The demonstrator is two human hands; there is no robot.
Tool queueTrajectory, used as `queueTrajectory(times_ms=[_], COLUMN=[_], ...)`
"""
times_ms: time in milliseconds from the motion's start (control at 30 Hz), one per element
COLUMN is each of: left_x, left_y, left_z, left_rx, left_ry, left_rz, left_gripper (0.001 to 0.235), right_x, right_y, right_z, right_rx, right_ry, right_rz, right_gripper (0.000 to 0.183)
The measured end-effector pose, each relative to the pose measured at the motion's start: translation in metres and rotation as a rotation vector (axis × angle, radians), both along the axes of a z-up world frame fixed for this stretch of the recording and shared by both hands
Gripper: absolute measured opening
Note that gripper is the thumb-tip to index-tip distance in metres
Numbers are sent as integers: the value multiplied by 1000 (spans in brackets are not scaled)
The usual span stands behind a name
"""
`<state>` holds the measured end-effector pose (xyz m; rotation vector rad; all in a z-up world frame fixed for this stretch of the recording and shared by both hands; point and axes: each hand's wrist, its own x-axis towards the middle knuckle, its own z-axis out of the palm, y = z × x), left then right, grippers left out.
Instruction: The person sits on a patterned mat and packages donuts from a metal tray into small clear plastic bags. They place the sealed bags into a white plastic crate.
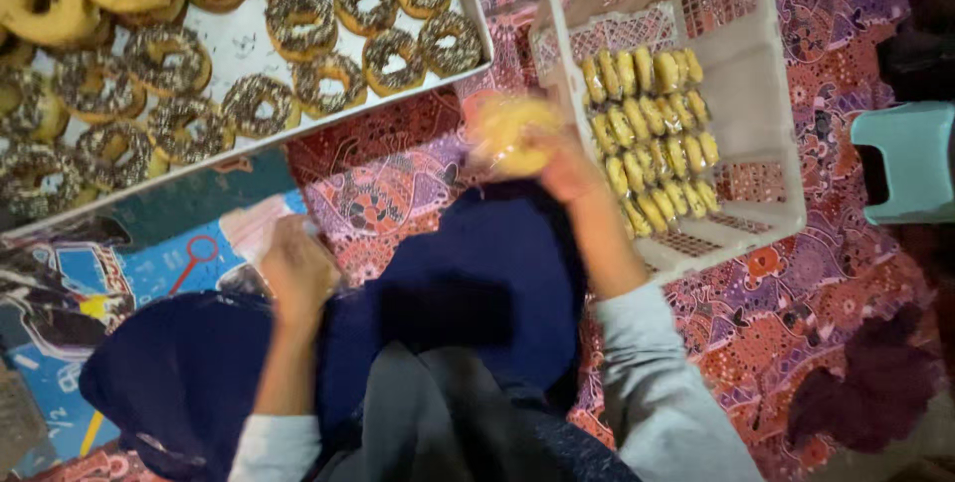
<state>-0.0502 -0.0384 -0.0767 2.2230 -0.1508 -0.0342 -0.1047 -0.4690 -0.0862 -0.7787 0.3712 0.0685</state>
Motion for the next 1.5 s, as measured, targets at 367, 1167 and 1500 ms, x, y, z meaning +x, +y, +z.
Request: queueTrajectory(times_ms=[367,1167,1500], left_x=[53,126,72], left_y=[-166,-582,-549], left_z=[58,-198,-64], left_rx=[167,493,587], left_ry=[-203,352,-7], left_rz=[-456,-1178,-1265], left_gripper=[34,27,23], right_x=[-40,-157,-166], right_y=[-254,-273,-281], right_z=[-14,-13,-10], right_rx=[-25,100,178], right_ry=[-135,-208,-253], right_rz=[-692,-1160,-1166], right_gripper=[31,58,63])
